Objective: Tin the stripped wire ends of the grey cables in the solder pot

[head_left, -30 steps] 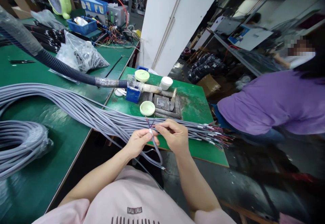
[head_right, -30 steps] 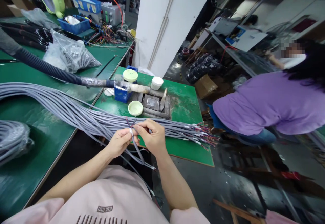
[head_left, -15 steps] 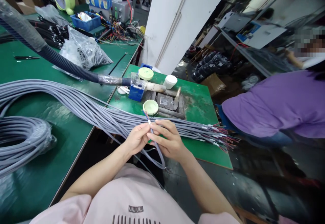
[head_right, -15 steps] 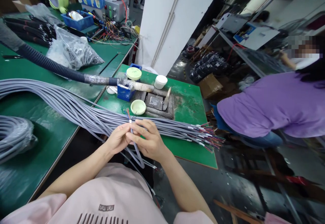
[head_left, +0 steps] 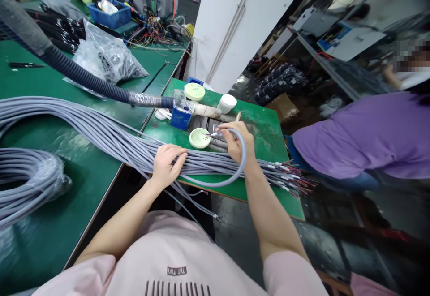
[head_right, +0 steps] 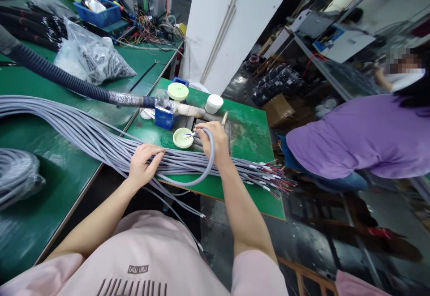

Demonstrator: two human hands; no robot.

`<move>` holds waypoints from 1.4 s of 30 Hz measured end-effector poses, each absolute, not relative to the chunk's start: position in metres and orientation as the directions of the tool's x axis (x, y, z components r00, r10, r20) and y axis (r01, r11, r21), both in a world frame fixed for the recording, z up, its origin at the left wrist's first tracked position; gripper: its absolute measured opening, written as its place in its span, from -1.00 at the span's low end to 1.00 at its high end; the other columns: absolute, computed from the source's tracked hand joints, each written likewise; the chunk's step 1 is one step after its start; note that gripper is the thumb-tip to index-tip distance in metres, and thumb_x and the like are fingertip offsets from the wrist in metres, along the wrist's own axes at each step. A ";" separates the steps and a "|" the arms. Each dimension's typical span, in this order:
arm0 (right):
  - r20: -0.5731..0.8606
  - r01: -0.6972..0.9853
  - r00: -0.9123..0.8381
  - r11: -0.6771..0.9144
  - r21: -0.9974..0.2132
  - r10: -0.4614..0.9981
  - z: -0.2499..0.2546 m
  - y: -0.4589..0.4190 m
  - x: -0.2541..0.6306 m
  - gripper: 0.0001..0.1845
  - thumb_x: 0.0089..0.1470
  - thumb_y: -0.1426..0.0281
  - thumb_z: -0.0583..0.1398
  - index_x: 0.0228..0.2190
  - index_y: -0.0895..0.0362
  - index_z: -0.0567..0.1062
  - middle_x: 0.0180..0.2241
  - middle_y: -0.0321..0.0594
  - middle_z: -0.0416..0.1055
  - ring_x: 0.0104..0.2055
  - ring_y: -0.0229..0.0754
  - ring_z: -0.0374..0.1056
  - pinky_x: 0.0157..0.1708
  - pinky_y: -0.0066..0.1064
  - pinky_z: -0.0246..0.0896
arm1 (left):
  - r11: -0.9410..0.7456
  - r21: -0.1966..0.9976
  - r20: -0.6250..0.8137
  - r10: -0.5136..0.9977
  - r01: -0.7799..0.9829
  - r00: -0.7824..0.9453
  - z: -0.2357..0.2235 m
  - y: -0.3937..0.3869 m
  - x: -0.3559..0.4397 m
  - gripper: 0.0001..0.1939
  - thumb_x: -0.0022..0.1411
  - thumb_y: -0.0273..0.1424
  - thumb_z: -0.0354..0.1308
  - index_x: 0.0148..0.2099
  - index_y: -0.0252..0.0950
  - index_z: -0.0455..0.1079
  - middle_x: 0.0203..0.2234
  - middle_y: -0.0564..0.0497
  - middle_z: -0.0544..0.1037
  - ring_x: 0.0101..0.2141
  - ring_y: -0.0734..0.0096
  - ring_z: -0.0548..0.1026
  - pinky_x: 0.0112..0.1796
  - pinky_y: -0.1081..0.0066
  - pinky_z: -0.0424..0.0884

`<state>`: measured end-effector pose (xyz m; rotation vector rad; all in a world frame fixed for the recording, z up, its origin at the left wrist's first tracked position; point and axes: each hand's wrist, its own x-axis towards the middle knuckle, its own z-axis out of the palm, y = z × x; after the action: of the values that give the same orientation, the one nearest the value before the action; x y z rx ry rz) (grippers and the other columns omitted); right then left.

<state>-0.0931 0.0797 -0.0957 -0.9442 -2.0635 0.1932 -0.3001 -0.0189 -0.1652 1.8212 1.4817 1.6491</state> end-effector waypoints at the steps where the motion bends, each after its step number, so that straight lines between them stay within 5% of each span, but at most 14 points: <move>1: 0.616 0.562 -0.391 0.707 -0.429 0.684 -0.096 0.084 -0.096 -0.77 0.23 0.29 0.08 -0.29 0.07 0.53 -0.28 -0.14 0.54 -0.14 -0.08 0.40 -0.05 -0.19 0.28 | -0.431 0.755 0.571 0.803 0.494 -0.171 -0.167 -0.018 -0.300 -0.84 0.23 -0.35 0.14 -0.22 -0.20 0.55 -0.34 -0.04 0.64 -0.22 0.27 0.52 -0.06 0.24 0.30; 11: 0.450 0.573 -0.613 0.758 -0.312 0.649 -0.102 0.114 -0.119 -0.81 0.18 0.37 0.12 -0.29 0.09 0.55 -0.26 -0.13 0.51 -0.15 -0.07 0.38 -0.02 -0.16 0.19 | -0.426 0.810 0.527 0.830 0.404 -0.181 -0.170 -0.018 -0.301 -0.88 0.18 -0.37 0.20 -0.24 -0.16 0.56 -0.33 -0.02 0.64 -0.22 0.25 0.53 -0.01 0.21 0.25; 22: 0.389 0.584 -0.659 0.764 -0.275 0.644 -0.115 0.123 -0.127 -0.82 0.16 0.39 0.13 -0.30 0.09 0.56 -0.30 -0.14 0.50 -0.17 -0.07 0.36 -0.03 -0.17 0.14 | -0.430 0.783 0.540 0.829 0.450 -0.147 -0.172 -0.018 -0.301 -0.86 0.19 -0.38 0.18 -0.23 -0.16 0.55 -0.33 -0.02 0.63 -0.24 0.27 0.53 0.04 0.20 0.23; 33: 0.585 0.695 -0.506 0.701 -0.158 0.634 -0.086 0.129 -0.081 -0.77 0.21 0.29 0.10 -0.31 0.07 0.55 -0.29 -0.18 0.53 -0.16 -0.07 0.37 -0.02 -0.18 0.13 | -0.497 0.613 0.688 0.718 0.614 -0.106 -0.170 -0.019 -0.300 -0.90 0.24 -0.42 0.14 -0.23 -0.26 0.48 -0.36 0.00 0.62 -0.27 0.37 0.55 -0.02 0.22 0.33; 42: 0.493 0.781 -0.439 0.590 -0.203 0.751 -0.112 0.172 -0.044 -0.76 0.19 0.30 0.08 -0.33 0.08 0.53 -0.35 -0.17 0.56 -0.18 -0.04 0.37 -0.10 -0.20 0.16 | -0.487 0.600 0.683 0.725 0.635 -0.090 -0.170 -0.018 -0.300 -0.90 0.25 -0.42 0.14 -0.22 -0.25 0.48 -0.36 0.02 0.62 -0.27 0.38 0.55 -0.01 0.22 0.33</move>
<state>-0.0441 0.1717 -0.1124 -1.2135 -2.2776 -0.0743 -0.3002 -0.0181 -0.1699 2.0611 1.5453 1.6482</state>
